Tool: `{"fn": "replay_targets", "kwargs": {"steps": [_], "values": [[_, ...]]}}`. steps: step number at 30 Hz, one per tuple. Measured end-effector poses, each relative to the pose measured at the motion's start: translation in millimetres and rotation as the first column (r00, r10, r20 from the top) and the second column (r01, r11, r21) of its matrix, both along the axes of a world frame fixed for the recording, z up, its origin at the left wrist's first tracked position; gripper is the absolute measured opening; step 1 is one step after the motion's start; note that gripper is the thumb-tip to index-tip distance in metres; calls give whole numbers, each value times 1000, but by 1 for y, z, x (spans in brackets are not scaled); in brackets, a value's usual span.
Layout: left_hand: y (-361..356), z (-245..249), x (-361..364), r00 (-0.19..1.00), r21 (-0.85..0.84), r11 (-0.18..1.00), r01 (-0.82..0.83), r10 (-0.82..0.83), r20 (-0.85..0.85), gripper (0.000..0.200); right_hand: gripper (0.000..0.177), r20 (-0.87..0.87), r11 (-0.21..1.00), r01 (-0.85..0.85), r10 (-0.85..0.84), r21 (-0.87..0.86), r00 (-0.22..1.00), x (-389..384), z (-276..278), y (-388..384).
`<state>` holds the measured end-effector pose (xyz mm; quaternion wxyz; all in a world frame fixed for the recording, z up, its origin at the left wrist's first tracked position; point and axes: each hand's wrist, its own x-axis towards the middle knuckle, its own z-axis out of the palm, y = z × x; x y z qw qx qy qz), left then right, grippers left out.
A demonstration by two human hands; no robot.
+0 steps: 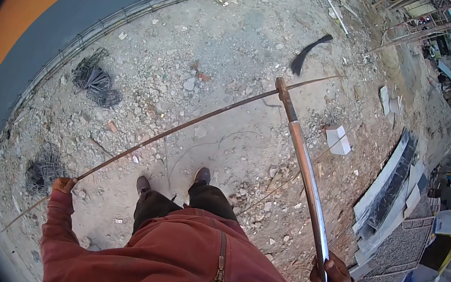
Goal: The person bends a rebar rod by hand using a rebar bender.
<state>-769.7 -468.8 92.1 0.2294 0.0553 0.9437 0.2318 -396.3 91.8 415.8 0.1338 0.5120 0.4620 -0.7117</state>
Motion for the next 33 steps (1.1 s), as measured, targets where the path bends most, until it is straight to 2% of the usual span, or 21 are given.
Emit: {"fn": "replay_targets", "kwargs": {"steps": [3, 6, 10, 13, 16, 18, 20, 21, 24, 27, 29, 33], "values": [[-28, -32, -52, 994, 8, 996, 94, -95, 56, 55, 38, 60, 993, 111, -113, 30, 992, 6, -11, -46], [7, 4, -51, 990, 57, 989, 139, -141, 30, 54, 36, 112, 986, 157, -163, 61, 980, 9, -18, -95], [9, -8, -41, 976, 39, 987, 156, -160, 148, 54, 33, 160, 968, 233, -245, 94, 956, 27, -13, -144], [-17, -58, -46, 958, 95, 975, 203, -217, 186, 54, 34, 141, 957, 277, -286, 81, 948, 39, -32, -167], [-14, -59, -44, 964, 190, 967, 167, -201, 176, 54, 34, 128, 944, 297, -315, 142, 940, 38, -46, -182], [-12, -55, -45, 953, 165, 976, 145, -182, 240, 54, 33, 101, 941, 314, -327, 123, 940, 38, -43, -181], [-18, -71, -39, 930, 166, 982, 89, -141, 338, 55, 32, 84, 944, 312, -321, 106, 943, 44, -35, -175], [-27, -89, -41, 913, 89, 995, 50, -81, 401, 54, 34, 0, 954, 295, -295, 51, 955, 58, -35, -168], [-20, -64, -16, 888, 92, 995, 21, -62, 456, 53, 37, -36, 961, 272, -270, 58, 962, 61, 2, -172], [-28, -77, -5, 866, 0, 998, 66, -57, 497, 55, 40, 216, 961, 273, -278, 50, 936, 68, 27, -183], [-49, -122, -2, 859, -36, 989, 146, -109, 501, 60, 39, 244, 941, 339, -328, -1, 912, 77, 14, -189], [-41, -94, 3, 865, -63, 971, 231, -176, 470, 64, 35, 300, 938, 346, -339, 34, 891, 56, 13, -193]]}}
